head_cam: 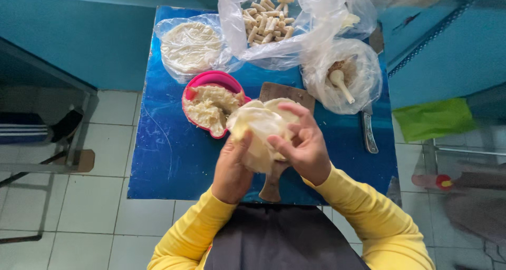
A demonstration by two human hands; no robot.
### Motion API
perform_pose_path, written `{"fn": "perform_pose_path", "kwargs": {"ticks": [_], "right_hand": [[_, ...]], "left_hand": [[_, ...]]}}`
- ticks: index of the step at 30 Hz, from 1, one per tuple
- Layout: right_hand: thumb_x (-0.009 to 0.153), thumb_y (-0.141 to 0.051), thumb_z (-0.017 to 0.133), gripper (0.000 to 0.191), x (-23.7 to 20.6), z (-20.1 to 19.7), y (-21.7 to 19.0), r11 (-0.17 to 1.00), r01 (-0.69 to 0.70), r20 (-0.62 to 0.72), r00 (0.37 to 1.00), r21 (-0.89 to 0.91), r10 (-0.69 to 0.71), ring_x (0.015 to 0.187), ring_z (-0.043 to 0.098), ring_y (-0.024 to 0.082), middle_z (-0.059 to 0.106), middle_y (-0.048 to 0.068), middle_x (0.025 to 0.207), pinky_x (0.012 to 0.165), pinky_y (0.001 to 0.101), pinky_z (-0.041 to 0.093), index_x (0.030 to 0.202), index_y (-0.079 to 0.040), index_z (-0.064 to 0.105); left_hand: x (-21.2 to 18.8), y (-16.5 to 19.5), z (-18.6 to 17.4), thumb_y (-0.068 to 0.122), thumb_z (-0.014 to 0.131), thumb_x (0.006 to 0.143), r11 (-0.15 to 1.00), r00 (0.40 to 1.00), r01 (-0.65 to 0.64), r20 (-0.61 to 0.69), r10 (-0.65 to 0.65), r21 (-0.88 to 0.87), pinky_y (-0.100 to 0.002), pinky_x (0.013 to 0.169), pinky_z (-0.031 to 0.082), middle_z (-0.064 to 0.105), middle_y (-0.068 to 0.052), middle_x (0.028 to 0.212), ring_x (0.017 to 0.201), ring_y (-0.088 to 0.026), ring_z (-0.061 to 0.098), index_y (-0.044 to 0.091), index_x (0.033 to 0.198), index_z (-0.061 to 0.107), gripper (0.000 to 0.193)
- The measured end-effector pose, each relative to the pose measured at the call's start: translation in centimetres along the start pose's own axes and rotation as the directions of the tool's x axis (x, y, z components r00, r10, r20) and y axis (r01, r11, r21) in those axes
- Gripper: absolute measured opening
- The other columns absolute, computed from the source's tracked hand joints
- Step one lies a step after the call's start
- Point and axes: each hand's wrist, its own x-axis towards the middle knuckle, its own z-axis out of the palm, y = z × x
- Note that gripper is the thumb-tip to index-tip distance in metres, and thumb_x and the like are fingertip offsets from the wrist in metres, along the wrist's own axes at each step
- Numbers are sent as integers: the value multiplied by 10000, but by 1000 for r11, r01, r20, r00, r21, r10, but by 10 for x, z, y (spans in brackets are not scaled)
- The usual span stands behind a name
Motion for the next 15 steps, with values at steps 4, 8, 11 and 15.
{"fn": "perform_pose_path", "kwargs": {"ticks": [4, 8, 11, 15], "right_hand": [[932, -138, 691, 690, 6, -4, -1, 772, -385, 179, 922, 506, 342, 1173, 640, 221, 615, 112, 1340, 987, 362, 516, 1528, -133, 344], [987, -247, 712, 723, 6, -15, 16, 730, -372, 227, 928, 574, 294, 1227, 624, 270, 604, 129, 1386, 1047, 432, 502, 1554, -51, 308], [963, -309, 745, 758, 6, -21, 26, 785, -312, 177, 950, 535, 258, 1201, 603, 271, 569, 127, 1388, 1049, 441, 494, 1557, -131, 309], [930, -377, 771, 764, 2, -11, 36, 767, -328, 161, 944, 552, 288, 1274, 586, 258, 519, 128, 1432, 1033, 431, 488, 1484, -112, 318]], "left_hand": [[-8, 16, -7, 140, 654, 1035, 915, 988, -151, 35, 148, 375, -316, 923, 539, 724, -84, 1216, 1067, -166, 675, -21, 1339, 645, 344], [-14, 21, -2, 51, 661, 1035, 733, 956, -289, 141, 258, 616, -270, 901, 547, 752, -91, 1151, 1032, -145, 678, -25, 1272, 685, 250], [-16, 27, 7, 8, 710, 913, 69, 798, -422, 334, 501, 904, -306, 787, 589, 736, -136, 1033, 941, -255, 758, 24, 1133, 693, 221], [-15, 29, 22, -14, 711, 866, -142, 714, -466, 466, 522, 873, -382, 802, 578, 730, -151, 1042, 947, -333, 715, 18, 1174, 680, 311]]}}
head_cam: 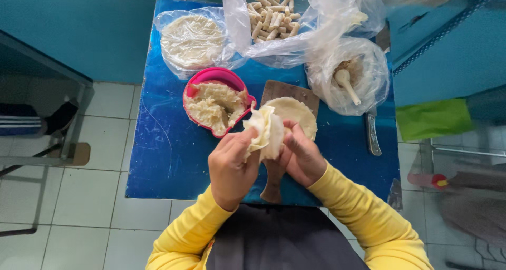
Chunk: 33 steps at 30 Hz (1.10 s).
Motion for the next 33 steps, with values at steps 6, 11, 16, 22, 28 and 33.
{"fn": "perform_pose_path", "kwargs": {"ticks": [6, 11, 16, 22, 28, 33], "right_hand": [[917, -318, 760, 571, -4, 7, 0, 948, 102, 35, 995, -302, -95, 1186, 620, 166, 645, 76, 1280, 1027, 334, 505, 1363, -43, 533], [1071, -222, 644, 191, -7, 7, -16, 760, 333, 43, 926, -558, -374, 983, 629, 97, 682, 36, 1062, 887, 256, 517, 1102, -48, 570], [1132, -246, 590, 168, 6, 2, -16, 430, 373, 51, 801, -822, -597, 820, 467, 13, 524, -40, 893, 743, 183, 407, 1123, -85, 541], [1115, -273, 589, 184, 23, -8, -26, 639, 414, -119, 774, -648, -622, 783, 497, 0, 580, -52, 913, 691, 184, 427, 1126, -93, 551], [1117, -284, 605, 192, 5, 6, -53, 664, 530, -111, 732, -528, -672, 852, 560, 51, 611, -24, 980, 774, 217, 495, 1158, -113, 528], [1177, -348, 562, 256, -13, 37, -81, 428, 489, 1, 659, -760, -752, 860, 584, 56, 615, -10, 983, 775, 214, 500, 1165, -96, 519]], "left_hand": [[-6, -4, 8, 30, 709, 877, 994, 995, 104, -2, -104, -17, -349, 784, 585, 761, -145, 1108, 935, -261, 733, 25, 1146, 683, 271], [-14, -29, 15, 92, 665, 1059, 644, 875, 438, 133, -466, -627, -285, 846, 554, 741, -90, 1092, 976, -128, 664, -18, 1235, 704, 211], [-13, -38, 20, 114, 603, 1041, 87, 757, 481, 363, -543, -872, -342, 990, 529, 684, -106, 1296, 1167, -205, 653, -25, 1387, 575, 374], [-6, -34, 9, 223, 533, 1037, -159, 663, 427, 427, -614, -890, -429, 1080, 492, 592, -133, 1433, 1288, -273, 602, 28, 1483, 478, 491], [-9, -42, 8, 365, 498, 1048, -371, 668, 186, 394, -632, -910, -511, 1144, 439, 563, -126, 1478, 1352, -307, 551, 71, 1503, 443, 545], [-16, -50, 2, 413, 511, 1062, -298, 708, 35, 234, -666, -954, -516, 1180, 425, 557, -98, 1495, 1377, -302, 540, 101, 1518, 448, 556]]}}
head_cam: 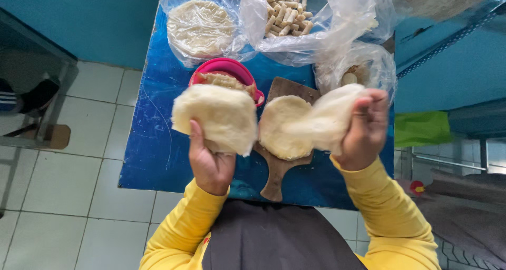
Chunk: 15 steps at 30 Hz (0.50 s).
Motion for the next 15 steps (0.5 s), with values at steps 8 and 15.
{"fn": "perform_pose_path", "kwargs": {"ticks": [8, 15], "right_hand": [[1098, -211, 600, 161, 15, -17, -27, 931, -363, 333, 882, 28, 334, 695, 547, 48, 629, 5, 855, 596, 201, 430, 1168, -73, 558], [1045, -167, 621, 159, 32, -4, 48, 887, -401, 445, 768, -229, 461, 800, 620, 51, 704, 13, 913, 689, 218, 501, 1142, -41, 625]], "left_hand": [[-4, 34, -1, 446, 555, 1043, 975, 982, -178, -46, 186, 134, -499, 1124, 487, 588, -84, 1461, 1345, -296, 574, 115, 1506, 472, 575], [-10, 35, 1, 425, 568, 1046, 976, 982, -176, -52, 183, 127, -489, 1136, 492, 584, -89, 1470, 1345, -289, 585, 108, 1510, 471, 571]]}}
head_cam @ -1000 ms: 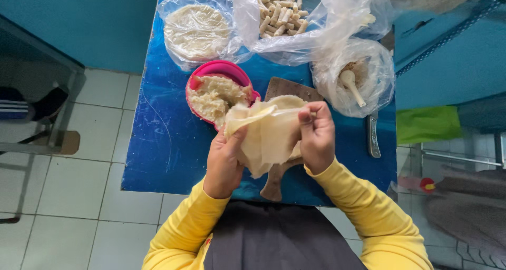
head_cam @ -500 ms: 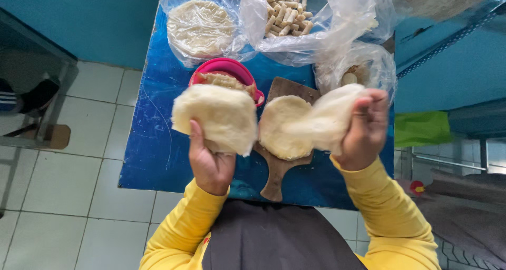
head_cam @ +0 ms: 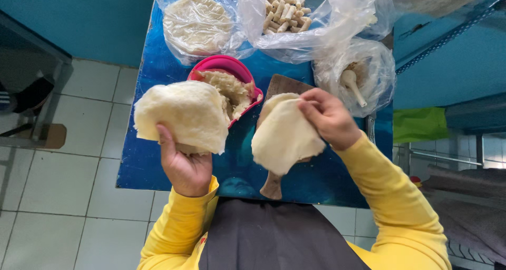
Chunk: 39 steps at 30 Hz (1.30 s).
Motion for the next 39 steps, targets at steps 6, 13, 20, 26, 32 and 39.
{"fn": "perform_pose_path", "kwargs": {"ticks": [6, 13, 20, 26, 32, 39], "right_hand": [[993, -166, 707, 156, 12, 1, 32, 797, 192, -116, 944, -572, -310, 700, 642, 105, 719, 96, 814, 633, 287, 511, 1087, -43, 711], [1021, -195, 708, 151, 14, 3, 24, 617, 314, -38, 872, -721, -488, 801, 711, 295, 718, 149, 944, 675, 350, 545, 1085, -58, 716], [886, -212, 811, 291, -8, 25, -7, 199, 250, 85, 797, -948, -598, 970, 650, 326, 680, 111, 1031, 769, 414, 525, 1125, -71, 727], [830, -215, 869, 318, -44, 62, -50, 293, 699, 401, 646, -653, -649, 1023, 625, 268, 654, 45, 1044, 906, 384, 521, 1078, -118, 695], [847, -158, 827, 257, -47, 76, -69, 377, 683, 429, 705, -625, -565, 1003, 620, 287, 669, 58, 1014, 910, 396, 519, 1057, -84, 701], [851, -97, 799, 196, -49, 81, -64, 418, 639, 362, 738, -646, -569, 976, 625, 291, 681, 46, 996, 890, 395, 519, 1022, -84, 702]], "left_hand": [[1, -8, -1, 392, 568, 1051, 998, 998, 55, 18, -55, -13, -503, 1138, 483, 571, -101, 1481, 1361, -297, 568, 105, 1516, 460, 557], [0, -16, -1, 396, 560, 1049, 994, 993, 108, 40, -108, 1, -506, 1137, 477, 570, -109, 1479, 1360, -302, 566, 89, 1527, 441, 581], [-8, -35, 3, 470, 533, 1056, 976, 965, 204, 154, -215, 82, -492, 1152, 433, 534, -108, 1510, 1371, -302, 535, 81, 1567, 398, 656], [-18, -61, 14, 675, 331, 1044, 920, 880, 390, 305, -365, -23, -494, 1223, 327, 458, -121, 1584, 1449, -327, 444, 77, 1625, 317, 834], [-25, -68, 21, 682, 301, 1032, 933, 860, 347, 365, -356, 91, -438, 1281, 241, 330, -118, 1668, 1538, -296, 335, 66, 1670, 162, 898], [-29, -68, 21, 617, 366, 1059, 946, 855, 317, 410, -317, 69, -440, 1294, 244, 313, -112, 1679, 1552, -282, 327, 58, 1673, 156, 857]]}}
